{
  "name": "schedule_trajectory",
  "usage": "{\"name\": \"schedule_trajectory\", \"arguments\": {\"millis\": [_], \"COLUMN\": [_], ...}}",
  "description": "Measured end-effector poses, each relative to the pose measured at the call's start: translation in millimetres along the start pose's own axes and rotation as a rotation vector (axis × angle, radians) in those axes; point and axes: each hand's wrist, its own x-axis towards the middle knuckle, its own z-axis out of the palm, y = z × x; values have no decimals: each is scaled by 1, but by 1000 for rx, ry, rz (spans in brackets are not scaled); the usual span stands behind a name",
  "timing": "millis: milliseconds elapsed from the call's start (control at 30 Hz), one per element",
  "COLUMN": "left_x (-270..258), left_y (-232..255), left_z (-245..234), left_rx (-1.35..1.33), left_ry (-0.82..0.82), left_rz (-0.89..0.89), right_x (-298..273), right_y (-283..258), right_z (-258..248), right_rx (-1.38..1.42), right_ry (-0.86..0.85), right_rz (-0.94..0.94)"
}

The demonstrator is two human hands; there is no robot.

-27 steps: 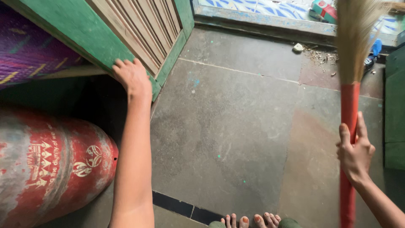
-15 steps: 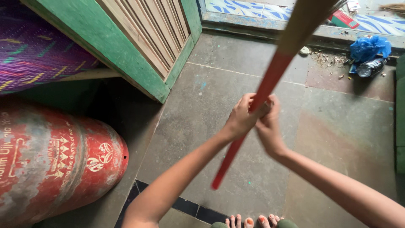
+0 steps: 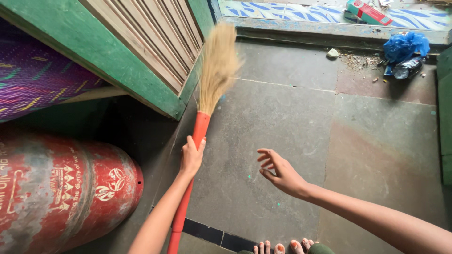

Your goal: The person sweeps debris from a tiled floor using a broom, gathering dust and small items into a pile near a doorway. They also pick up a dark cloth from the floor by hand.

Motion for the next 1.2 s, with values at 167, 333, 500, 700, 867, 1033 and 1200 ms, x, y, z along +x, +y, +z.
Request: {"name": "schedule_trajectory", "arguments": {"millis": [167, 333, 500, 700, 867, 1033, 1200], "left_x": [-5, 0, 20, 22, 12, 24, 20], "left_y": [39, 101, 151, 141, 77, 94, 173], "left_z": [45, 84, 88, 71, 52, 49, 96], "left_rx": [-131, -150, 110, 89, 82, -15, -202], "left_ry": [-325, -452, -525, -411, -239, -362, -448], "left_rz": [-537, -454, -94, -103, -288, -482, -441], "right_x": [-5, -9, -21, -39, -59, -73, -81], "right_y": [-1, -1, 3, 70, 143, 177, 189], "right_z": [1, -1, -10, -45, -102, -139, -136], "right_rx": [105, 39, 33, -658, -1138, -1268, -1187], "right_ry": [-111, -23, 20, 234, 157, 104, 62], "right_rz": [65, -89, -85, -419, 55, 261, 313]}}
